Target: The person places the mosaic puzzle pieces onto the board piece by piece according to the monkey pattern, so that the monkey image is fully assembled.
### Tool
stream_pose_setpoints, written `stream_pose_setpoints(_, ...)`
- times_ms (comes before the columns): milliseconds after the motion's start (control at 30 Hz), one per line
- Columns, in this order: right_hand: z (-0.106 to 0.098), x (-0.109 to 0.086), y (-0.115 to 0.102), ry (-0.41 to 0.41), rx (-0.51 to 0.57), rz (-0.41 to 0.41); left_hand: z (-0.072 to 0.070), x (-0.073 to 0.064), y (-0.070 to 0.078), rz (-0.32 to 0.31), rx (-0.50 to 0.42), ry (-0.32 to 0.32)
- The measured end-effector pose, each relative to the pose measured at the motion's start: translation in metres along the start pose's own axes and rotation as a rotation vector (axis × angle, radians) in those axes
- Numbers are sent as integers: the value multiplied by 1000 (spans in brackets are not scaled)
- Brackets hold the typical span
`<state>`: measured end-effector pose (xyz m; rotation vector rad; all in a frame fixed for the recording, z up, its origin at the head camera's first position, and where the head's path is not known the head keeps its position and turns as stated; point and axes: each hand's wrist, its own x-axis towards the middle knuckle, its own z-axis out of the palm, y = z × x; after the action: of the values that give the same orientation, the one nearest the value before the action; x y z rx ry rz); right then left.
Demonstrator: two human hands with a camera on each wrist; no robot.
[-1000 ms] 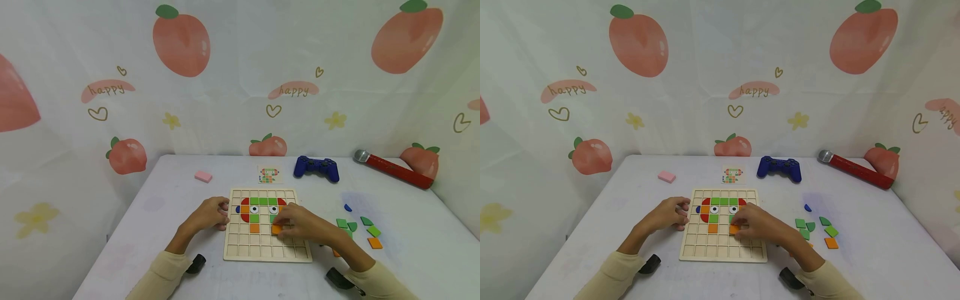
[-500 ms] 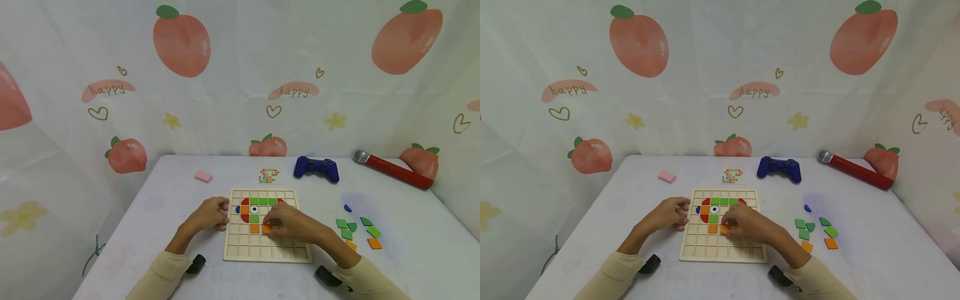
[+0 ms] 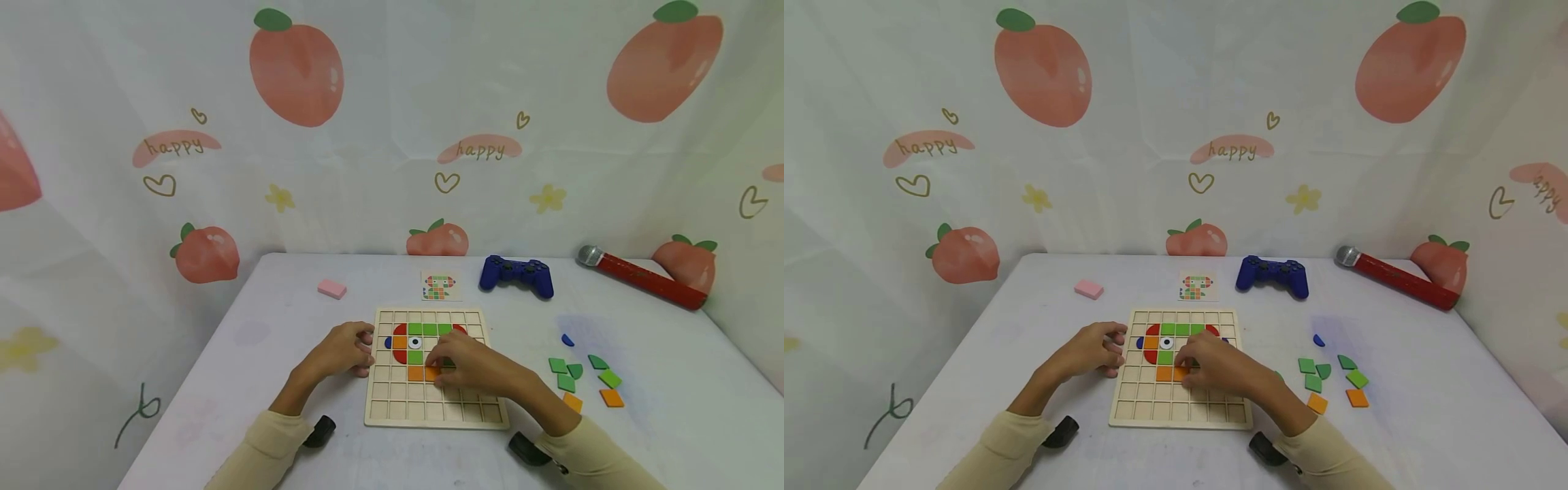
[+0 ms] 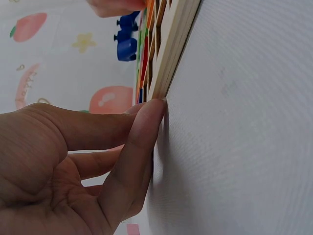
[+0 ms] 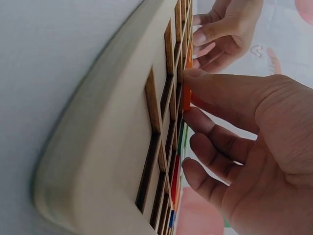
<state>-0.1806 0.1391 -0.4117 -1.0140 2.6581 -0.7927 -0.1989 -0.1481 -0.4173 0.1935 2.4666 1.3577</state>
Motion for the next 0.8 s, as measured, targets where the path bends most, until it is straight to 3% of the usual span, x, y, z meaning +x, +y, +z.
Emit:
stream_pose_setpoints(333, 1, 1, 1, -5, -16, 0, 0, -1, -1, 5, 3, -2)
stream_pose_setpoints(800, -4, -9, 7, -8, 43, 11, 1, 0, -1, 9, -4, -2)
